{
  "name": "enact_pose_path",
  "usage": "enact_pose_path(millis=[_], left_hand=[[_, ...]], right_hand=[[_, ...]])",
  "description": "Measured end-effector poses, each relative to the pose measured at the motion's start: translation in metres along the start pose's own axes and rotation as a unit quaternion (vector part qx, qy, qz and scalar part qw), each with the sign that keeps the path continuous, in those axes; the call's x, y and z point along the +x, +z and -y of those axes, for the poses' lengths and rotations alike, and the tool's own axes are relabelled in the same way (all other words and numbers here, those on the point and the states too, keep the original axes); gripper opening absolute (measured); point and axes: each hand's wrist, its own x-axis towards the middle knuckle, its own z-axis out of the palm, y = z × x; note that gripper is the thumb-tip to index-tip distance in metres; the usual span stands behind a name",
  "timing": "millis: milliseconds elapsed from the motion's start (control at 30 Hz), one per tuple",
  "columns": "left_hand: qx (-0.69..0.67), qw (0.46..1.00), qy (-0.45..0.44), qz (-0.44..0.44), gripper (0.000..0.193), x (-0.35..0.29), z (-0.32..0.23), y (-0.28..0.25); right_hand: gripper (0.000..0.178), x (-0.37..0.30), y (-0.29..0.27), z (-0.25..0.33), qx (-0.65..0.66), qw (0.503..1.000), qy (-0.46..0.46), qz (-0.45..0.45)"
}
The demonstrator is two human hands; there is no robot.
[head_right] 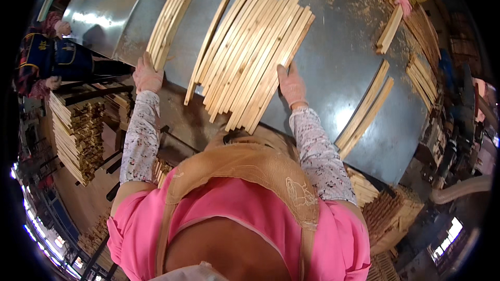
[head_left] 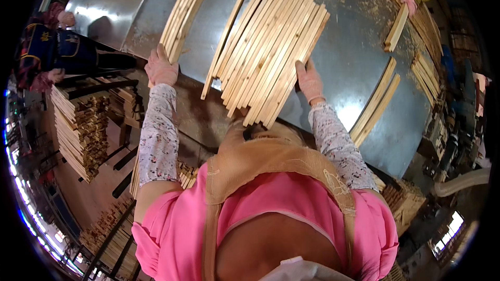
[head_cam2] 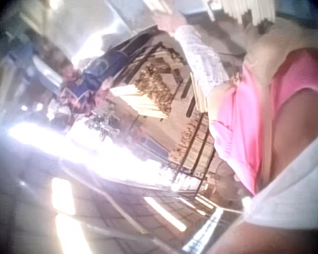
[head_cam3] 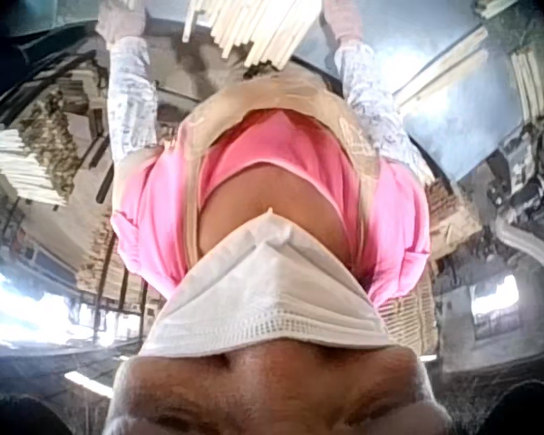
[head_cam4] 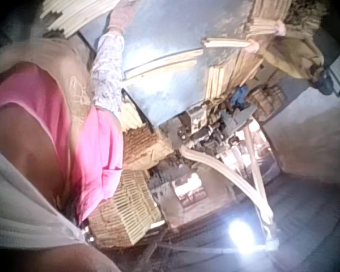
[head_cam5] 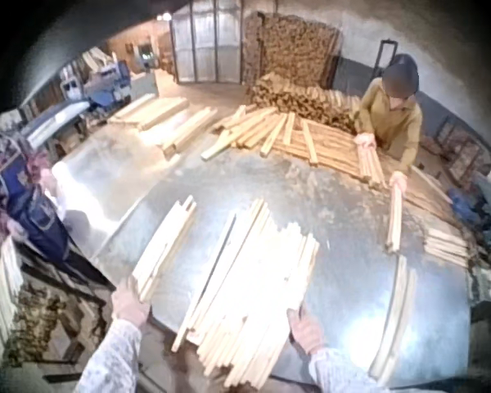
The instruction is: The person sorts thin wooden strips on a metal table, picking them up from a pile and arranging them into neat stacks. The person handles the wood by hand, aligning the strips and moving them to a designated area on the table.
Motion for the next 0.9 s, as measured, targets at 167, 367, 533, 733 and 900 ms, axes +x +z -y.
enact_pose_path(millis=[167,367,533,733,900], left_hand=[[-0.079,0.975,0.151,-0.139,0.071,0.021,-0.019,-0.002],[-0.111,0.971,0.208,0.04,0.074,0.074,-0.125,0.034],[-0.513,0.8,0.077,0.3,0.1,0.051,-0.2,0.026],[-0.595,0.713,-0.005,0.37,0.1,0.024,-0.201,0.032],[-0.655,0.695,0.025,0.295,0.097,0.042,-0.217,-0.047]], right_hand=[[0.082,0.018,0.005,-0.016,0.005,1.0,0.016,-0.009],[0.081,0.051,-0.023,0.044,-0.056,0.996,0.066,0.011],[0.08,0.052,-0.004,0.049,0.07,0.995,0.029,-0.063],[0.09,0.045,-0.007,0.02,0.32,0.946,0.052,-0.006],[0.084,0.056,-0.054,0.056,0.224,0.962,-0.126,-0.089]])
